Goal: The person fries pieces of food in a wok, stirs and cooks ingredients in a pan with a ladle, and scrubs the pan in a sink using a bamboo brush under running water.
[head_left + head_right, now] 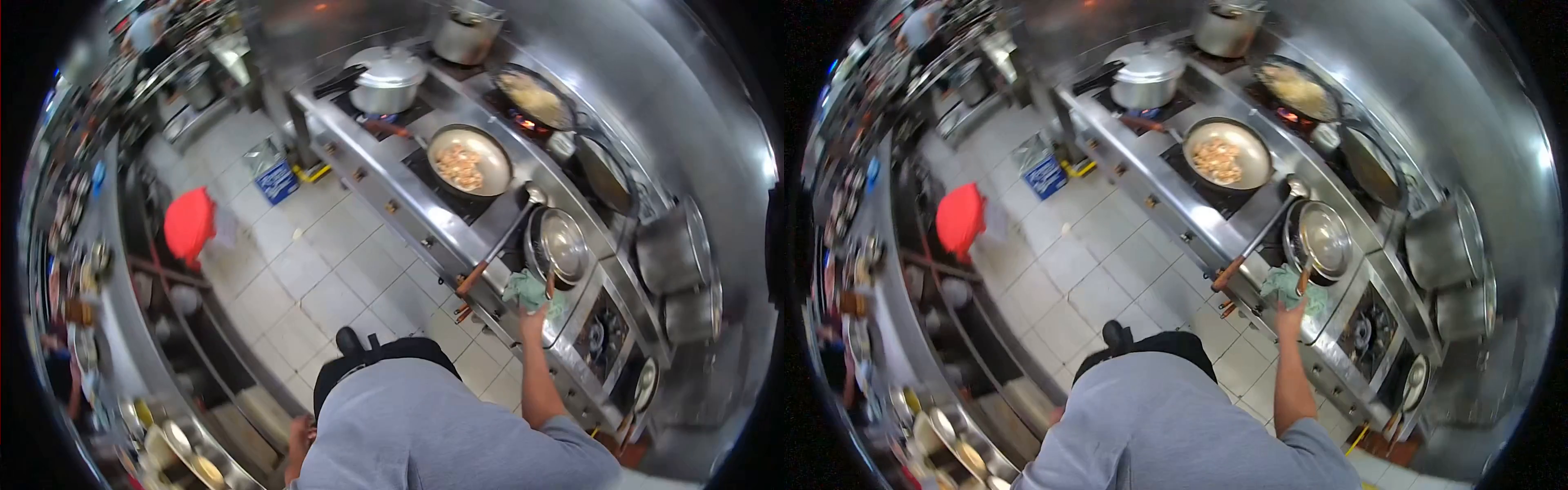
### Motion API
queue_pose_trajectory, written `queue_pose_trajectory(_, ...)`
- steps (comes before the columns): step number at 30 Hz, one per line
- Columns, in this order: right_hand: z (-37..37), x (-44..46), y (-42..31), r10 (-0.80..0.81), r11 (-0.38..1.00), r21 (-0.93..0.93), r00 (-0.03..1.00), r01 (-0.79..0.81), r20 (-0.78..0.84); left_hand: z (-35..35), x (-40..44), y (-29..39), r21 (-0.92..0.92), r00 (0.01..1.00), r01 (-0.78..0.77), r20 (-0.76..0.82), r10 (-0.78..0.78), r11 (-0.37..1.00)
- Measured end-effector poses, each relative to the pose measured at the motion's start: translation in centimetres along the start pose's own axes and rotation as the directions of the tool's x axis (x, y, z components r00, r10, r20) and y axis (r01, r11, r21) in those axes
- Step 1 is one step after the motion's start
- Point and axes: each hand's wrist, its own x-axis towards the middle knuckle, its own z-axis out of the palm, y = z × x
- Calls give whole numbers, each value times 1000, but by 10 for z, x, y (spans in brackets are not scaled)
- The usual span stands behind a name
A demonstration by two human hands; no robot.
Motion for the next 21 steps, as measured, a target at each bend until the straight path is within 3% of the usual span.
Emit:
queue_pose_trajectory(1,20,-13,-8,22,998,60,999,-20,-36,-32,46,14,-391,982,182,26,-187,902)
queue_pose_trajectory(2,32,-29,-30,40,993,115,997,-33,-65,-69,88,24,-703,923,344,131,-362,623)
queue_pose_trajectory(3,38,-41,-52,92,983,157,995,-98,46,-105,142,40,-562,922,328,15,-387,759)
queue_pose_trajectory(4,33,-53,-102,132,966,201,978,-164,161,-140,204,70,-294,951,283,-36,-306,913)
queue_pose_trajectory(5,44,-62,-134,146,934,297,972,-197,186,-173,265,105,-2,977,204,-70,-203,979)
queue_pose_trajectory(6,54,-67,-153,154,891,391,965,-229,214,-189,340,120,170,984,22,-179,8,985)
queue_pose_trajectory(7,89,-60,-144,37,953,298,998,-50,47,-193,348,225,-143,900,-390,-269,343,910)
queue_pose_trajectory(8,124,-49,-132,-104,979,166,989,121,-107,-198,388,290,-10,877,-419,-264,402,908)
queue_pose_trajectory(9,120,-42,-156,21,911,407,992,-71,125,-198,378,397,119,759,-602,-221,612,789)
queue_pose_trajectory(11,126,-28,-169,69,940,323,990,-106,122,-177,380,544,85,660,-737,-120,741,670)
queue_pose_trajectory(12,128,-17,-176,111,960,244,987,-137,120,-163,370,607,202,536,-820,-57,842,535)
queue_pose_trajectory(13,150,-9,-163,90,940,332,996,-83,-7,-144,372,656,268,439,-865,-1,898,424)
queue_pose_trajectory(15,172,4,-148,285,870,412,958,-271,30,-107,375,726,362,345,-888,118,931,283)
queue_pose_trajectory(16,147,-2,-181,316,842,450,948,-298,35,-93,380,759,378,285,-904,184,941,200)
queue_pose_trajectory(17,130,-5,-202,323,838,454,946,-303,35,-80,395,779,449,278,-878,198,940,165)
queue_pose_trajectory(18,118,-10,-216,357,750,554,926,-362,123,-65,413,790,512,274,-849,218,937,129)
queue_pose_trajectory(19,114,-10,-224,375,647,640,904,-414,206,-55,434,799,557,363,-812,250,898,174)
queue_pose_trajectory(21,115,-23,-230,334,640,685,929,-347,159,-42,458,803,712,468,-687,284,837,143)
